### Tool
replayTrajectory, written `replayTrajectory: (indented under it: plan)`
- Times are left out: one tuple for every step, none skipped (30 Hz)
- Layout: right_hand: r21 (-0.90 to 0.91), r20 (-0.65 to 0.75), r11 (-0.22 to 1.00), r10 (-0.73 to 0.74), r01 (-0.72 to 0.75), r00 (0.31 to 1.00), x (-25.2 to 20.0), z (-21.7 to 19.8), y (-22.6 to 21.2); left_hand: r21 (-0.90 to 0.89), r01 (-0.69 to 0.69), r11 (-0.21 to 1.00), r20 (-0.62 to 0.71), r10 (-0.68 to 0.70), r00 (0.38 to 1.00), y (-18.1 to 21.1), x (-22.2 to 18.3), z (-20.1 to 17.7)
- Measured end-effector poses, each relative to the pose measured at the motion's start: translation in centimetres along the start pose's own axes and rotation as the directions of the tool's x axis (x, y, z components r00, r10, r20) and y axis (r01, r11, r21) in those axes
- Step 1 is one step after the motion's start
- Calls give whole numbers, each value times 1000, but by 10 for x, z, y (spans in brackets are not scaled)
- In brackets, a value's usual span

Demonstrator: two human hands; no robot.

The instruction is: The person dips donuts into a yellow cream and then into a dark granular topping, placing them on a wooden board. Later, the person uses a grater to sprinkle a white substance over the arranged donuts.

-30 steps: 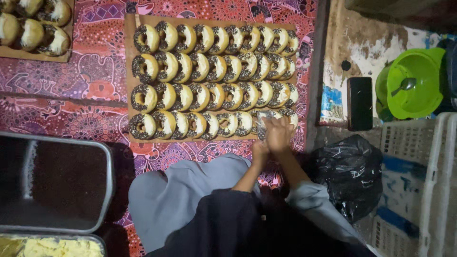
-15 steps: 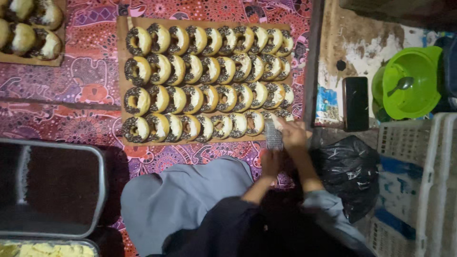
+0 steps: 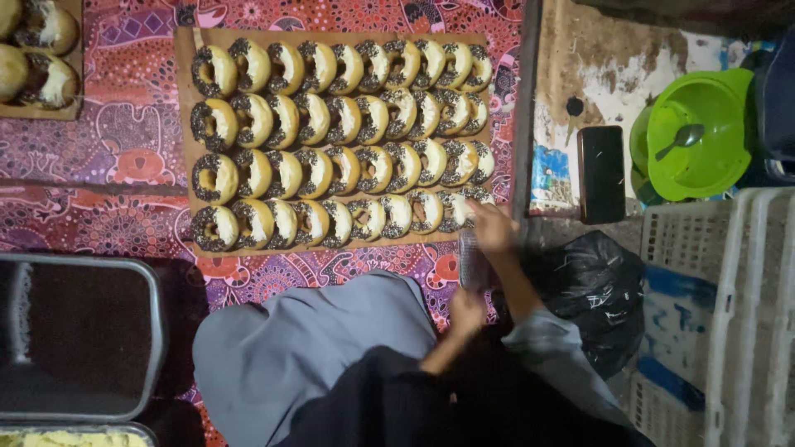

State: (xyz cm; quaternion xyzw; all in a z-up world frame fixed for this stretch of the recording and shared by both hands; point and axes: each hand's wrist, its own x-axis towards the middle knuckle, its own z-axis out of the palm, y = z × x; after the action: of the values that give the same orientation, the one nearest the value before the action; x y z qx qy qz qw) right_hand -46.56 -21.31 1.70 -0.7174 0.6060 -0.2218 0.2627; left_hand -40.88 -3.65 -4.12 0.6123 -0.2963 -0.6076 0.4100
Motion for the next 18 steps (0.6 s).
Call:
replayTrajectory:
  plan:
    - [57, -76, 998, -15, 20, 997, -1, -6, 7, -17, 14, 1000, 23, -14, 1000, 5, -8, 0]
    - [114, -149, 993, -25, 42, 989, -6, -12, 13, -36, 27, 999, 47, -25, 999, 8, -12, 2]
    - [167, -222, 984, -30, 68, 975, -12, -17, 19, -54, 31, 998, 69, -27, 997, 9, -12, 4]
    - [20, -252, 999, -22, 28, 967, -21, -22, 25, -82, 35, 996, 97, -27, 995, 9, -9, 9]
    - [-126, -282, 992, -19, -18, 959, -29, -24, 29, -102, 33, 994, 126, -20, 992, 8, 1, 14]
    - [-271, -311, 960, -23, -66, 950, -33, -26, 32, -122, 30, 992, 154, -11, 988, 7, 21, 22]
    - [-251, -303, 968, -48, -30, 952, -36, -25, 33, -93, -24, 995, 143, 37, 989, 4, 40, 28]
    - [-228, -292, 974, -75, 7, 954, -39, -24, 33, -56, -83, 995, 130, 90, 987, 1, 60, 34]
    - [-206, -282, 978, -102, 44, 954, -41, -21, 32, -7, -167, 986, 99, 167, 981, -4, 75, 39]
    - [-219, -267, 975, -84, 25, 960, -39, -17, 31, 45, -250, 967, 69, 246, 967, -9, 91, 43]
    - [-233, -252, 973, -66, 6, 966, -36, -14, 31, 100, -328, 939, 44, 325, 945, -14, 101, 47]
    - [-244, -237, 970, -49, -11, 970, -33, -12, 30, 108, -280, 954, 51, 276, 960, -19, 108, 48]
    - [-277, -222, 959, -119, 54, 968, -30, -11, 30, 116, -231, 966, 58, 226, 972, -23, 113, 49]
    - [-305, -205, 944, -191, 123, 960, -25, -9, 31, 127, -184, 975, 61, 178, 982, -26, 117, 47]
    - [-332, -187, 924, -262, 190, 947, -20, -7, 32, 126, -176, 976, 58, 170, 984, -27, 119, 46]
    - [-329, -181, 932, -222, 154, 958, -20, -6, 35, 125, -161, 979, 55, 155, 986, -30, 116, 43]
    - [-327, -175, 938, -182, 118, 968, -19, -4, 38, 124, -147, 981, 53, 141, 989, -31, 112, 42]
    - [-325, -171, 942, -140, 78, 975, -17, 0, 42, 124, -105, 987, 49, 100, 994, -32, 110, 38]
